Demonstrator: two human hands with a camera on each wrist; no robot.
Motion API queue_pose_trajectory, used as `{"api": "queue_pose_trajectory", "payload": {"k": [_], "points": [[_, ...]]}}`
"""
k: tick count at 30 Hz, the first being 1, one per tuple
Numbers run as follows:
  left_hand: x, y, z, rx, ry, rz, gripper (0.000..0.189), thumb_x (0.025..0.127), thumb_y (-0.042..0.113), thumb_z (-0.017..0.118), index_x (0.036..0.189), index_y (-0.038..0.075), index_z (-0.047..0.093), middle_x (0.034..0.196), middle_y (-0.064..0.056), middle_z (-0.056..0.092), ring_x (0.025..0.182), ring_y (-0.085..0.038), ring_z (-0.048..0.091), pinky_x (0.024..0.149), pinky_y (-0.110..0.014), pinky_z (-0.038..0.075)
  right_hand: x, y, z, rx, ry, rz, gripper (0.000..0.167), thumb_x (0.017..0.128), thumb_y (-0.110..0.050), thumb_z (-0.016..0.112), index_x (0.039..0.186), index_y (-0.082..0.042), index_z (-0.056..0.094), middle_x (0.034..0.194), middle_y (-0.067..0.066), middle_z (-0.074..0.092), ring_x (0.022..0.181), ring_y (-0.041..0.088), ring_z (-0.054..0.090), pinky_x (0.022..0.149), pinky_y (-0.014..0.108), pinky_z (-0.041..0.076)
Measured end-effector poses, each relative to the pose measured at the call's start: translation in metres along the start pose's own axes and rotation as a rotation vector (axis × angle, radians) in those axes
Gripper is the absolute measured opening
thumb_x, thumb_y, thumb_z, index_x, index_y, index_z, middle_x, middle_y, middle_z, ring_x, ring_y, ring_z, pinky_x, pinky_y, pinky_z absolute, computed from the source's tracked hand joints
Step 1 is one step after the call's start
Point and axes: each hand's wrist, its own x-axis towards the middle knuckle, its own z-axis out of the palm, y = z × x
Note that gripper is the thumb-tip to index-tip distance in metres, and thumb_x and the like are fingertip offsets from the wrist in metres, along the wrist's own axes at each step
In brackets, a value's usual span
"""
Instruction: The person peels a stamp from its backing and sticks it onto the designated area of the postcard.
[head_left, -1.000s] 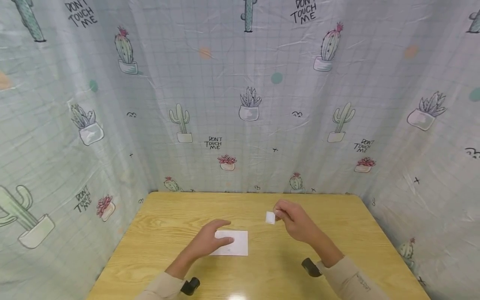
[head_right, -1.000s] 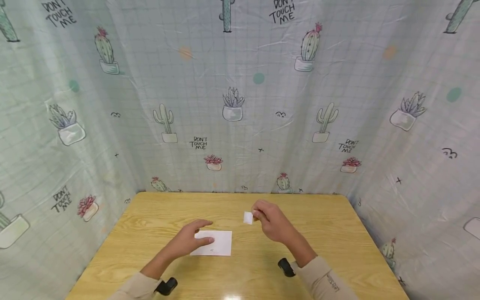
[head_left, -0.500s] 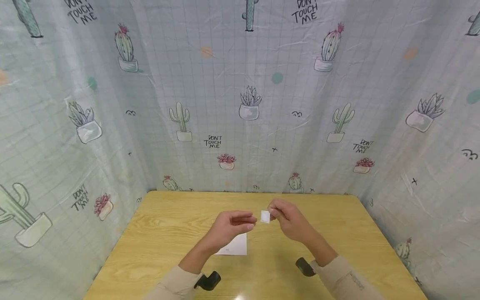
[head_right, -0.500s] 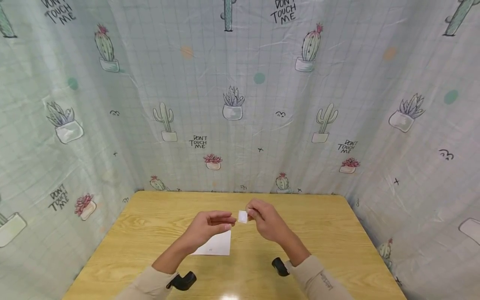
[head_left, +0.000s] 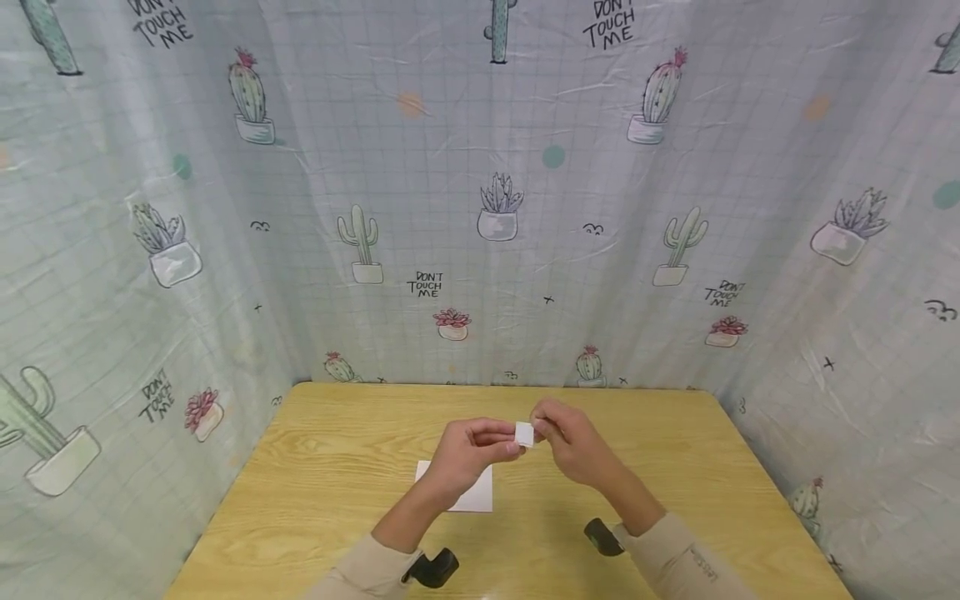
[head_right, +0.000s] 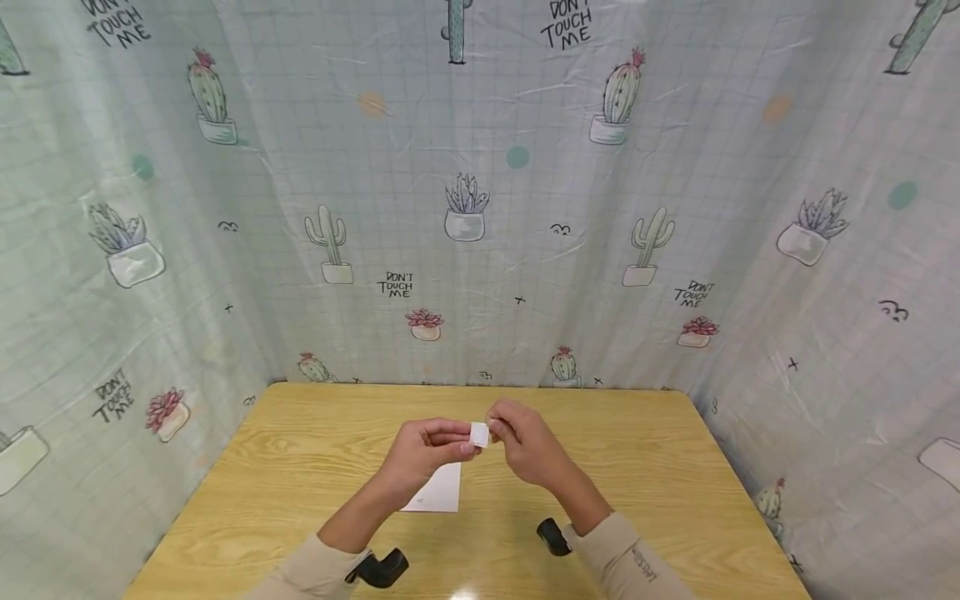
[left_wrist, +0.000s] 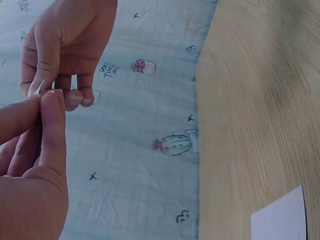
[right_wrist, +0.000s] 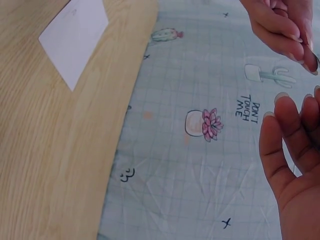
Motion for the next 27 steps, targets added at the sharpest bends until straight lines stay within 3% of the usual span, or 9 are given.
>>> {"api": "queue_pose_trajectory", "payload": {"k": [3,7,10,14,17,23,27], "points": [[0.0,0.002,0.002,-0.013,0.0,-0.005,0.036,0.096,0.007,0.073,0.128,-0.009,0.068,0.116,-0.025,0.076,0.099,-0.013,0.079,0.094,-0.033,0.062,-0.001,0.0,0.0,-0.026,0.011,0.005,0.019,0.1,0.01,0.056,0.088,-0.005,0.057,0.08,0.005,0.059,0.074,0.006,0.052,0.065,0.024,0.053],[-0.001,0.005,0.004,-0.016,0.013,-0.018,0.035,0.096,0.006,0.074,0.126,-0.01,0.069,0.116,-0.025,0.077,0.098,-0.014,0.079,0.092,-0.032,0.063,-0.002,-0.002,0.0,-0.036,0.013,0.026,0.018,0.101,0.009,0.056,0.089,-0.005,0.058,0.081,0.006,0.059,0.073,0.013,0.054,0.066,0.022,0.052],[-0.001,0.006,0.006,-0.016,0.018,-0.021,0.034,0.096,0.006,0.073,0.126,-0.011,0.069,0.115,-0.025,0.077,0.098,-0.014,0.079,0.092,-0.032,0.063,-0.004,-0.003,-0.001,-0.066,0.032,0.041,0.018,0.1,0.008,0.058,0.089,-0.007,0.059,0.081,0.004,0.058,0.072,0.012,0.053,0.065,0.021,0.05],[0.001,0.007,0.009,-0.022,0.037,-0.016,0.033,0.097,0.006,0.072,0.125,-0.011,0.069,0.114,-0.026,0.077,0.097,-0.015,0.079,0.091,-0.031,0.063,-0.006,-0.004,-0.001,-0.176,0.096,0.025,0.018,0.098,0.007,0.063,0.09,-0.009,0.062,0.081,-0.001,0.057,0.074,0.002,0.048,0.062,0.022,0.047],[0.002,0.006,0.012,-0.027,0.061,-0.015,0.032,0.097,0.004,0.072,0.124,-0.012,0.069,0.112,-0.026,0.077,0.096,-0.015,0.079,0.09,-0.032,0.063,-0.008,-0.006,0.0,-0.268,0.156,0.007,0.016,0.096,0.005,0.068,0.093,-0.01,0.065,0.084,-0.002,0.06,0.075,0.002,0.049,0.062,0.024,0.05],[0.005,0.005,0.014,-0.028,0.11,-0.016,0.029,0.097,0.005,0.072,0.121,-0.011,0.07,0.11,-0.024,0.078,0.096,-0.016,0.079,0.091,-0.033,0.063,-0.007,-0.012,0.002,-0.4,0.268,-0.158,0.018,0.084,0.007,0.079,0.094,-0.007,0.071,0.093,0.002,0.067,0.079,0.011,0.06,0.067,0.022,0.054],[0.004,0.005,0.015,-0.001,0.119,-0.01,0.03,0.098,0.006,0.072,0.122,-0.012,0.07,0.113,-0.026,0.077,0.101,-0.02,0.079,0.091,-0.034,0.063,-0.006,-0.015,0.004,-0.423,0.24,-0.279,0.019,0.081,0.005,0.082,0.095,-0.006,0.075,0.092,0.002,0.068,0.079,0.014,0.061,0.069,0.024,0.054]]}}
